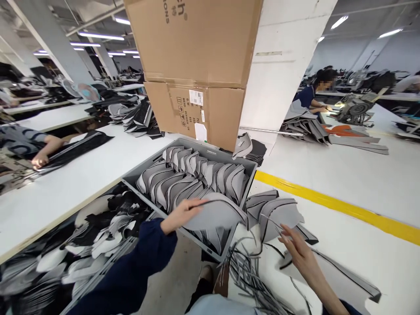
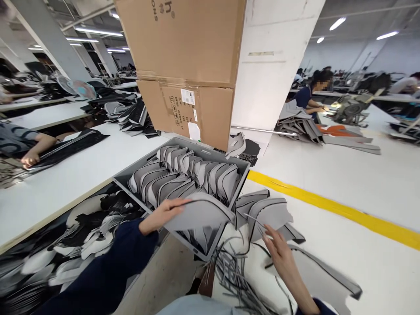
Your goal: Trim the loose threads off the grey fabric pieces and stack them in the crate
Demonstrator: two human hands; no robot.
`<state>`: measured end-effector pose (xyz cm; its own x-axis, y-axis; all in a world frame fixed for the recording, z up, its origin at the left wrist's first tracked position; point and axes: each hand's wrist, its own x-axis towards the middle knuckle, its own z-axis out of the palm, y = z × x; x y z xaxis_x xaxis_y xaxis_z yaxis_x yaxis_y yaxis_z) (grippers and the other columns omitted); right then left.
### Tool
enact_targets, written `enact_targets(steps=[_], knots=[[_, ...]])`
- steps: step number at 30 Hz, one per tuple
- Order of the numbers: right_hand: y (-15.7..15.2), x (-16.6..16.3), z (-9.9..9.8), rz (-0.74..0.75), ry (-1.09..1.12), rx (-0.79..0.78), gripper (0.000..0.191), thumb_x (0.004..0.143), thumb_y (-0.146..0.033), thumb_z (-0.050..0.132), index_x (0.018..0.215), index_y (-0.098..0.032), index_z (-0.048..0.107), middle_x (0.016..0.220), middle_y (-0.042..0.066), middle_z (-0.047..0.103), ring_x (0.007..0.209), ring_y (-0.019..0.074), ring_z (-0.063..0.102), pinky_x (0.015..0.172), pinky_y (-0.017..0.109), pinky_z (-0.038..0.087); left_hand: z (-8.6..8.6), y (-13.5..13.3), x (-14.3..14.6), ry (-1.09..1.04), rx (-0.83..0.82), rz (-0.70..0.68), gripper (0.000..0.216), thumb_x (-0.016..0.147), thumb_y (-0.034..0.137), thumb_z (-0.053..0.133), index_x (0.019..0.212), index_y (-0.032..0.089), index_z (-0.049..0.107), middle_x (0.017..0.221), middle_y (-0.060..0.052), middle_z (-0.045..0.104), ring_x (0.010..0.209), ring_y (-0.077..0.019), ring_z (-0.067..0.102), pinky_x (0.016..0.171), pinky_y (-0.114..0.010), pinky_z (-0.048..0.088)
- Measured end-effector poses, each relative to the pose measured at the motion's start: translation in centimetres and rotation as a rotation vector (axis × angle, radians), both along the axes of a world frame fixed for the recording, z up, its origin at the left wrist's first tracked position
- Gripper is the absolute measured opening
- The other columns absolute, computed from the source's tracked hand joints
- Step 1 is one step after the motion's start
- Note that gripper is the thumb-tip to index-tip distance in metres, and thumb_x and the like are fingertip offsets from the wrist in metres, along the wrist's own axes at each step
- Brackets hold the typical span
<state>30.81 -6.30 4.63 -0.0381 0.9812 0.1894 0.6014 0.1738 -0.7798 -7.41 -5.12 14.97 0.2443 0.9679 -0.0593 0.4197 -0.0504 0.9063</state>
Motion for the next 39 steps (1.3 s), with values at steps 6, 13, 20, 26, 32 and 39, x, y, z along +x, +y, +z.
enact_targets(steps=[6,13,20,26,32,39], knots=[[-2.7,2.8,-3.6,-0.056,0.013,-0.219,0.049,0.072,-0.062,0.053,0.087,-0.02,0.071,0.095,0.01,0.071,0.084,0.0227,0.068,0.071,0.025,0.055,2.8,6.3,-11.6,0.267,0.245,0.236,0.045,0.078,0.047,0.052,0.105,0.016,0.069,0.096,-0.006,0.066,0.084,-0.0209,0.06,0.075,-0.029,0.048],[-3.7,-0.7,-3.0,-0.135,0.035,-0.258,0.05,0.07,-0.065,0.052,0.089,-0.021,0.068,0.081,0.008,0.072,0.068,0.0241,0.068,0.055,0.03,0.056,2.2,13.3,-19.5,0.86,0.321,0.519,0.05,0.088,0.034,0.041,0.13,0.006,0.045,0.147,-0.017,0.02,0.128,-0.0443,0.024,0.099,-0.063,0.019],[-3.4,1.6,-2.7,-0.232,-0.279,-0.224,0.058,0.073,-0.077,0.033,0.053,-0.024,0.047,0.043,0.001,0.054,0.041,0.0176,0.053,0.042,0.028,0.043,-7.7,13.0,-11.1,0.933,0.208,0.315,0.041,0.081,0.021,0.053,0.121,0.01,0.057,0.144,-0.023,0.029,0.126,-0.0397,0.035,0.094,-0.053,0.038],[-0.9,5.6,-0.6,-0.313,-0.525,-0.169,0.061,0.09,-0.059,0.013,0.061,-0.02,0.051,0.067,0.007,0.059,0.061,0.0184,0.057,0.059,0.03,0.045,-13.0,7.6,-1.7,0.809,0.318,-0.121,0.042,0.087,0.033,0.04,0.122,0.017,0.057,0.146,-0.017,0.029,0.129,-0.0371,0.032,0.093,-0.054,0.04],[2.5,6.6,-1.6,-0.357,-0.543,-0.291,0.031,0.092,-0.035,0.04,0.109,-0.016,0.057,0.105,0.01,0.06,0.087,0.017,0.059,0.074,0.025,0.042,-14.1,3.4,4.6,0.624,0.442,-0.333,0.04,0.092,0.035,0.033,0.122,0.023,0.056,0.144,-0.013,0.034,0.13,-0.0345,0.033,0.096,-0.052,0.041],[7.5,-0.9,-2.0,-0.191,-0.494,-0.314,0.042,0.086,-0.053,0.048,0.09,-0.013,0.06,0.089,0.006,0.063,0.08,0.0161,0.059,0.072,0.029,0.044,-11.9,0.7,13.0,0.491,0.369,-0.488,0.043,0.092,0.032,0.033,0.133,0.023,0.043,0.143,-0.013,0.035,0.131,-0.031,0.033,0.1,-0.048,0.039]])
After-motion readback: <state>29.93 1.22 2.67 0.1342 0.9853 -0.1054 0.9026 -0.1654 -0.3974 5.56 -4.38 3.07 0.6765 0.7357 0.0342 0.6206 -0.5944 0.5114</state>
